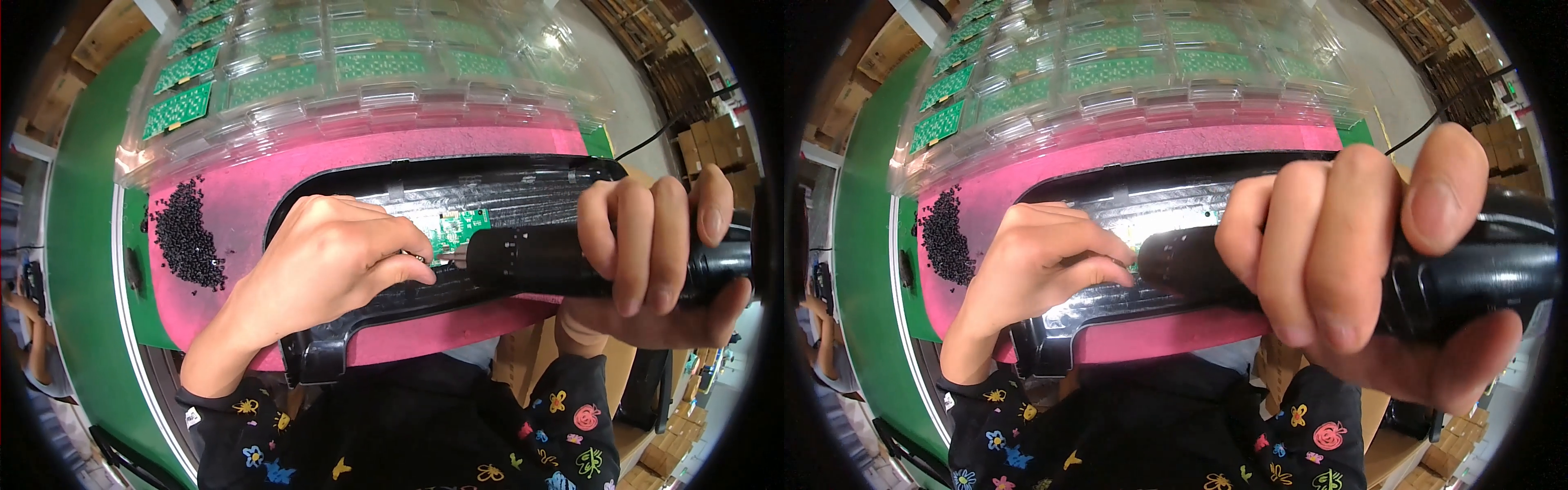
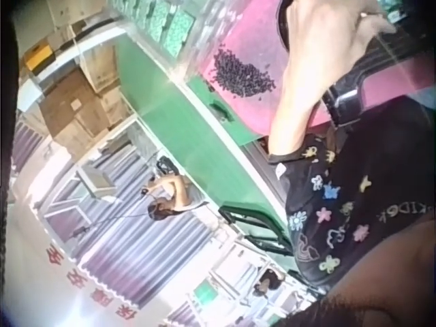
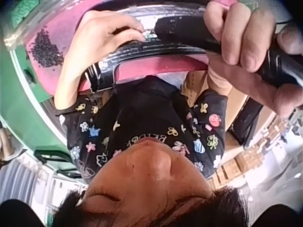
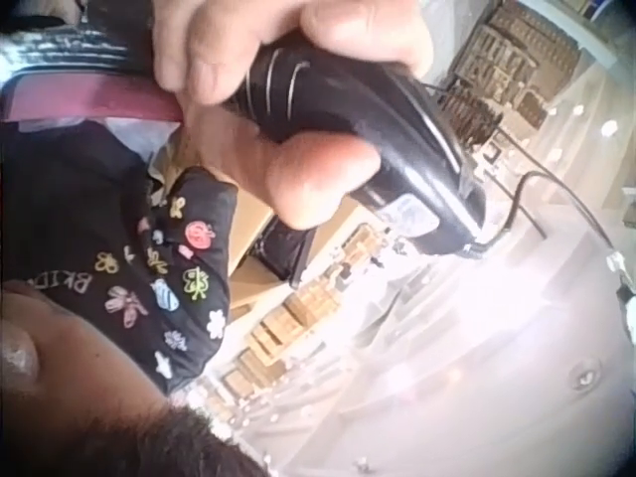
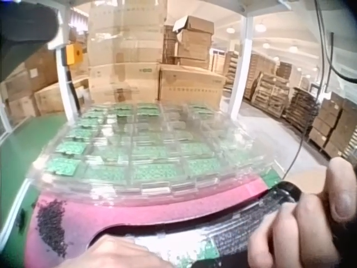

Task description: Assembling circuit boards into plastic housings using an electric screwdriver.

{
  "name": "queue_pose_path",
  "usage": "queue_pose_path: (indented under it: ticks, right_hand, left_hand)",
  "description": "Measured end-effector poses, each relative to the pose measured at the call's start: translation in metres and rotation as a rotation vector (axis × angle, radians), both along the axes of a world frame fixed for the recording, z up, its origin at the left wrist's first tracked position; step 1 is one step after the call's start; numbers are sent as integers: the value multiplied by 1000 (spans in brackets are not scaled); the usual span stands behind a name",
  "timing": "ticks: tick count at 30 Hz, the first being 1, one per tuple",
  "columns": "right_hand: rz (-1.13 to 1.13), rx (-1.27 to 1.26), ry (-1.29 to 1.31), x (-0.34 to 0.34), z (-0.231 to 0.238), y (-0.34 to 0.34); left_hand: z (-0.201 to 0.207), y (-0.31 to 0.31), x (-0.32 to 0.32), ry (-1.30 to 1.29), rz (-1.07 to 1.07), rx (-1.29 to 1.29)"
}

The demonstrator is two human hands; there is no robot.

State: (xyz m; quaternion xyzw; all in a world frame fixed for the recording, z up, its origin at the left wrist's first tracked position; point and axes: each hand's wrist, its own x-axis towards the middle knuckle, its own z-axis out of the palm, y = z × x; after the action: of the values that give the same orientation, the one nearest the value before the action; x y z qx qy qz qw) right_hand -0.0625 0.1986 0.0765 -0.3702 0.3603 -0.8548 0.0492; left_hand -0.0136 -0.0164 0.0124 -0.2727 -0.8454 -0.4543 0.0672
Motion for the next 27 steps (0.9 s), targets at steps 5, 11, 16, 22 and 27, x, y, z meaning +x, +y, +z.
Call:
queue_pose_path:
  ticks: [5, 11, 16, 22, 27]
  right_hand:
    - [5, -53, 24, 3, -3, -8]
    - [29, -39, 99, -2, -9, -9]
    - [52, 137, 254, -12, -10, -12]
    - [-28, 309, 138, -12, -18, -33]
    - [-95, 466, 57, -15, -23, -41]
  left_hand:
    - [-1, 2, 0, 25, 7, 122]
    - [-2, 0, 0, 19, -52, 133]
    - [-2, -4, -4, 131, 13, -46]
    - [-6, -9, -1, 173, 250, -83]
    - [2, -11, 1, 30, 394, -165]
